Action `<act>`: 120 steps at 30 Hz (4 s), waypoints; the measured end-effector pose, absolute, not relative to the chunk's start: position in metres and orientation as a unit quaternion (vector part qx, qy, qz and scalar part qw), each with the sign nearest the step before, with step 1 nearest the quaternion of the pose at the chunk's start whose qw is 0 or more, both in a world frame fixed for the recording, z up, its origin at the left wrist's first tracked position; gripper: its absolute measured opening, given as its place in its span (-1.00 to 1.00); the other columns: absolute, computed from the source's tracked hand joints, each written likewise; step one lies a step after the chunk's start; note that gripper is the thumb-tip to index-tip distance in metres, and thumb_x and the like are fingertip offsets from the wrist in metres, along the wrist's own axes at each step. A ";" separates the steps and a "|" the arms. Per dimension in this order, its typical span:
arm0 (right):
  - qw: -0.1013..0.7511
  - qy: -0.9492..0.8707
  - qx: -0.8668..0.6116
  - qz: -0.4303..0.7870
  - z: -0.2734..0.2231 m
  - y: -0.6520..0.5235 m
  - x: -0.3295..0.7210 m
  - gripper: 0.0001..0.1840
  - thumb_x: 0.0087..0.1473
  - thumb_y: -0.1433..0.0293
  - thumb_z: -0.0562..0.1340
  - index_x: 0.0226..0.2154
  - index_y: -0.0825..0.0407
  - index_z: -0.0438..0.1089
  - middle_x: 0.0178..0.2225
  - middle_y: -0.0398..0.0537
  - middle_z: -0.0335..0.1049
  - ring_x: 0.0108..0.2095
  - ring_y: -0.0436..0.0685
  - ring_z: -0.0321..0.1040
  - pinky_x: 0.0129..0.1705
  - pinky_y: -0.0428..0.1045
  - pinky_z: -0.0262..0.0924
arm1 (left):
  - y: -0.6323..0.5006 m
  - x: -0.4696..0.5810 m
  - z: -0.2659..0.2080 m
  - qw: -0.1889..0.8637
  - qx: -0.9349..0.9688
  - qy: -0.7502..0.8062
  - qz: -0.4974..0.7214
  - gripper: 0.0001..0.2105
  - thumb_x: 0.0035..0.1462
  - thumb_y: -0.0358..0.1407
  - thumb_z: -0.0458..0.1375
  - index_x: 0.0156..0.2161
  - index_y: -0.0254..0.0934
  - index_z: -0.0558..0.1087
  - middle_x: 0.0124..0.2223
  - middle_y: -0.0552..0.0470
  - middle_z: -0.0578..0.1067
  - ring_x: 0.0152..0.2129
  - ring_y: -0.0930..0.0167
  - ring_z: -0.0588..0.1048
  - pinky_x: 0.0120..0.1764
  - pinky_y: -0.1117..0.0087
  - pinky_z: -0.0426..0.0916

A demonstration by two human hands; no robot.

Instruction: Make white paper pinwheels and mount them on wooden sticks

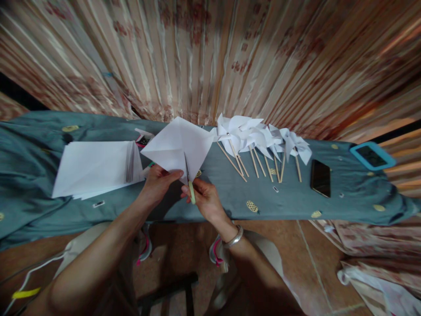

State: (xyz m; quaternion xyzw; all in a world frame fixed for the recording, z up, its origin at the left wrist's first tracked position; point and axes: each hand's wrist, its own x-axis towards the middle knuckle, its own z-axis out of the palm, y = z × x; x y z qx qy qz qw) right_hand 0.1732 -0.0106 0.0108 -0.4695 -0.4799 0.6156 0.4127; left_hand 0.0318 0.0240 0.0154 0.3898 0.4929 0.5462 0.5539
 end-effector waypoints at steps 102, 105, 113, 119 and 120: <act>0.292 -0.494 -0.440 0.691 0.013 -0.021 0.185 -0.41 -0.16 -0.04 0.38 -0.25 0.09 0.43 -0.46 -0.13 0.43 -0.52 -0.05 0.32 -0.45 -0.11 0.26 | 0.042 0.012 0.025 0.597 0.138 0.411 0.675 -0.87 0.22 -0.35 0.15 -0.14 -0.30 0.47 -0.19 -0.07 0.62 -0.14 0.29 0.55 0.01 0.16 0.44; 0.294 -0.496 -0.441 0.688 0.013 -0.021 0.185 -0.43 -0.16 -0.02 0.39 -0.26 0.10 0.43 -0.48 -0.14 0.43 -0.55 -0.07 0.28 -0.49 -0.13 0.21 | 0.041 0.012 0.026 0.598 0.133 0.406 0.678 -0.87 0.22 -0.36 0.14 -0.13 -0.31 0.47 -0.20 -0.06 0.63 -0.13 0.29 0.55 0.00 0.17 0.45; 0.300 -0.488 -0.434 0.695 0.011 -0.023 0.186 -0.46 -0.17 0.03 0.41 -0.26 0.08 0.43 -0.50 -0.15 0.43 -0.56 -0.07 0.27 -0.52 -0.13 0.18 | 0.042 0.009 0.030 0.620 0.103 0.390 0.673 -0.78 0.24 -0.33 0.12 -0.02 -0.30 0.44 -0.18 -0.05 0.62 -0.19 0.32 0.58 -0.08 0.28 0.49; 0.305 -0.498 -0.430 0.689 0.007 -0.023 0.187 -0.46 -0.16 0.02 0.41 -0.24 0.08 0.44 -0.51 -0.16 0.42 -0.56 -0.07 0.26 -0.52 -0.14 0.17 | 0.042 0.010 0.035 0.633 0.065 0.374 0.675 -0.78 0.28 -0.33 0.07 -0.05 -0.35 0.46 -0.28 -0.02 0.62 -0.39 0.41 0.58 -0.16 0.36 0.51; 0.307 -0.498 -0.429 0.688 0.006 -0.023 0.187 -0.45 -0.16 0.00 0.41 -0.24 0.08 0.44 -0.51 -0.16 0.42 -0.56 -0.07 0.26 -0.52 -0.14 0.17 | 0.042 0.010 0.036 0.635 0.062 0.369 0.676 -0.79 0.28 -0.34 0.07 -0.05 -0.35 0.46 -0.31 0.00 0.62 -0.42 0.43 0.58 -0.16 0.36 0.52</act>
